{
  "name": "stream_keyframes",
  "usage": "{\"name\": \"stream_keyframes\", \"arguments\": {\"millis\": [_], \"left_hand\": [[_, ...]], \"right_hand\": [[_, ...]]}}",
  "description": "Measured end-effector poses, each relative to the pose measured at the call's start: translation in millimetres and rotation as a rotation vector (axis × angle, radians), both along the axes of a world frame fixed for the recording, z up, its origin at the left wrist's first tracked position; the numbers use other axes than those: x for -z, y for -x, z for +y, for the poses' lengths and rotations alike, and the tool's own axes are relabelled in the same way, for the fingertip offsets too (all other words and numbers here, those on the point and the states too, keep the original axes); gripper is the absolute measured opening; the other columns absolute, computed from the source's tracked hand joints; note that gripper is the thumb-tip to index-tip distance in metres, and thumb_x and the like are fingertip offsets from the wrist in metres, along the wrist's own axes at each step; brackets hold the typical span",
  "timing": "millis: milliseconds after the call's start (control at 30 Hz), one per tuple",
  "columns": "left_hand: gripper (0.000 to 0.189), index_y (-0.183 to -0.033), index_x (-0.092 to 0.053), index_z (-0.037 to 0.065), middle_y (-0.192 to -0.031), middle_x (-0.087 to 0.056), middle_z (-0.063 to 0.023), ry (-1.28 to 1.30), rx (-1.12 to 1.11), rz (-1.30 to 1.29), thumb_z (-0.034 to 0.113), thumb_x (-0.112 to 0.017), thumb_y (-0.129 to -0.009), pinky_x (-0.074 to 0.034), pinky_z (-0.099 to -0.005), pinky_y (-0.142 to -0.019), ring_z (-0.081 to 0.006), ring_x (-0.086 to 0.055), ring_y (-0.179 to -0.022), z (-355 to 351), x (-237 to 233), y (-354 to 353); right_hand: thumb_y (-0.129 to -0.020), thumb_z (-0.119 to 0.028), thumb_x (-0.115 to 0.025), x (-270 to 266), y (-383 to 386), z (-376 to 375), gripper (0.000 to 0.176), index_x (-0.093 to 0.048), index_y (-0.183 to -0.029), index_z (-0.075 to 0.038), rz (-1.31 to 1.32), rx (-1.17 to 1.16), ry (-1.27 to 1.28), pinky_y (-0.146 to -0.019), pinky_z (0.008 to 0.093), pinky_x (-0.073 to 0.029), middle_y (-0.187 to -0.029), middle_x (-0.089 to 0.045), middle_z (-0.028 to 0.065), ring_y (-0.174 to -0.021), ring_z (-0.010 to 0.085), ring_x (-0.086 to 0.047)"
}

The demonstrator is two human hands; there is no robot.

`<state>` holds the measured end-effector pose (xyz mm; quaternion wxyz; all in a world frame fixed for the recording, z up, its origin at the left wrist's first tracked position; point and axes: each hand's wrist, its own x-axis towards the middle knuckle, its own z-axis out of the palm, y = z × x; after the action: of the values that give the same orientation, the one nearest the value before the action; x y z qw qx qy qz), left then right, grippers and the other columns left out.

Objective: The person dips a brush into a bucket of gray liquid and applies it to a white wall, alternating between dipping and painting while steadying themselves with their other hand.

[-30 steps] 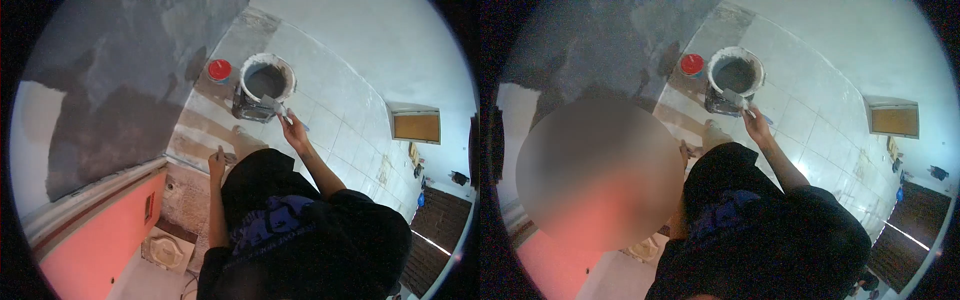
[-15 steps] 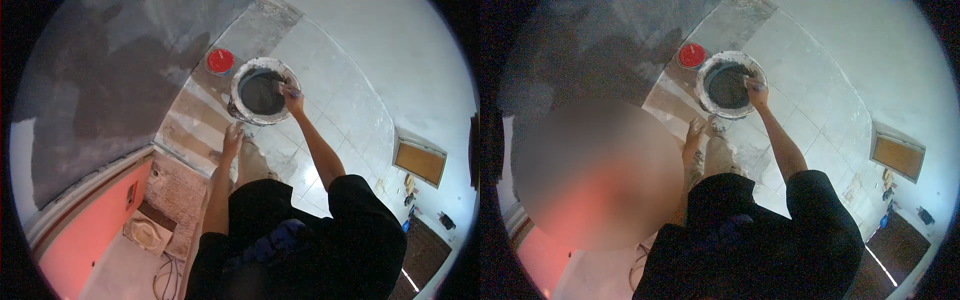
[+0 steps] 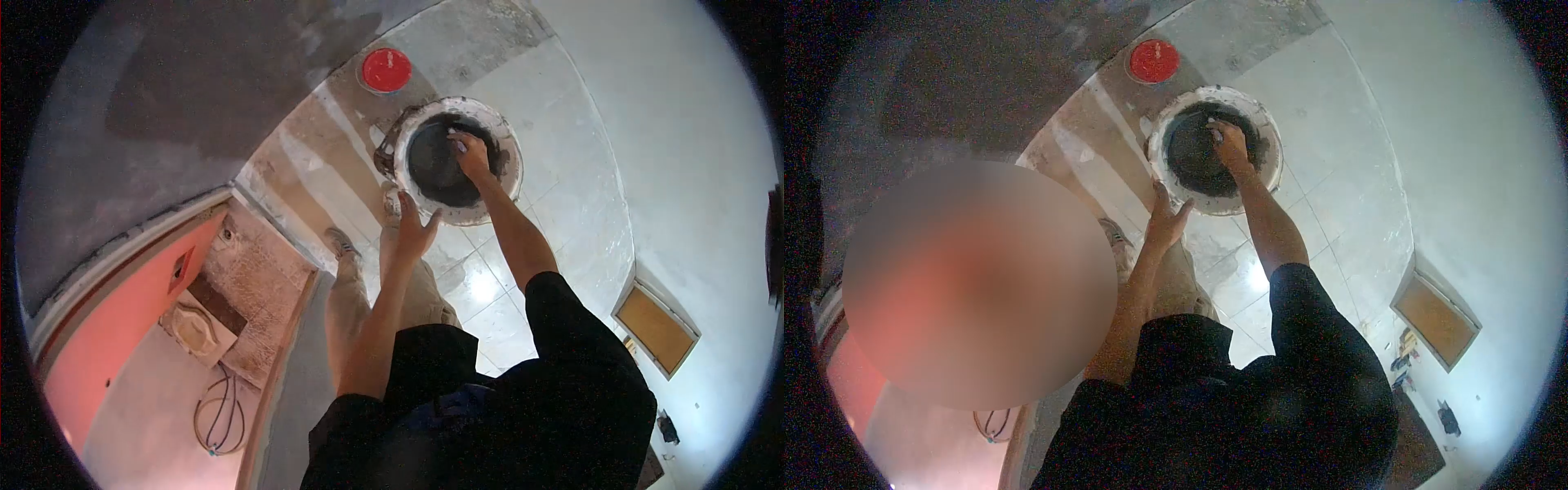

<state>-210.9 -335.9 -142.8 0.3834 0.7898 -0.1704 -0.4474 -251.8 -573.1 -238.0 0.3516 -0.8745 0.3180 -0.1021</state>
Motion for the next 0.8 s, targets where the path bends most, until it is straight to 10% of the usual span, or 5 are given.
{"name": "stream_keyframes", "arguments": {"millis": [533, 800], "left_hand": [[0.106, -0.150, -0.003, -0.015, -0.159, -0.002, -0.0357, -0.030, 0.064, -0.035, 0.047, -0.065, -0.091, -0.010, -0.0417, -0.123, -0.0418, -0.005, -0.151, 2.1, 8.5, 3.0], [0.105, -0.151, -0.004, -0.014, -0.159, -0.001, -0.0353, -0.075, 0.129, -0.078, 0.046, -0.066, -0.091, -0.010, -0.0424, -0.123, -0.0421, -0.005, -0.151, 4.5, 10.1, 3.3]], "right_hand": [[-0.078, -0.004, -0.067, 19.5, 0.4, 2.7, 0.042, -0.069, -0.118, -0.017, 0.133, -0.235, -0.057, -0.109, 0.0445, -0.041, -0.135, -0.060, 0.0119, -0.129, 0.0326, -0.053], [-0.076, 0.005, -0.064, 4.8, -5.6, 9.1, 0.037, -0.070, -0.110, -0.008, 0.001, -0.301, -0.095, -0.100, 0.0409, -0.050, -0.123, -0.066, 0.0161, -0.116, 0.0335, -0.062]]}}
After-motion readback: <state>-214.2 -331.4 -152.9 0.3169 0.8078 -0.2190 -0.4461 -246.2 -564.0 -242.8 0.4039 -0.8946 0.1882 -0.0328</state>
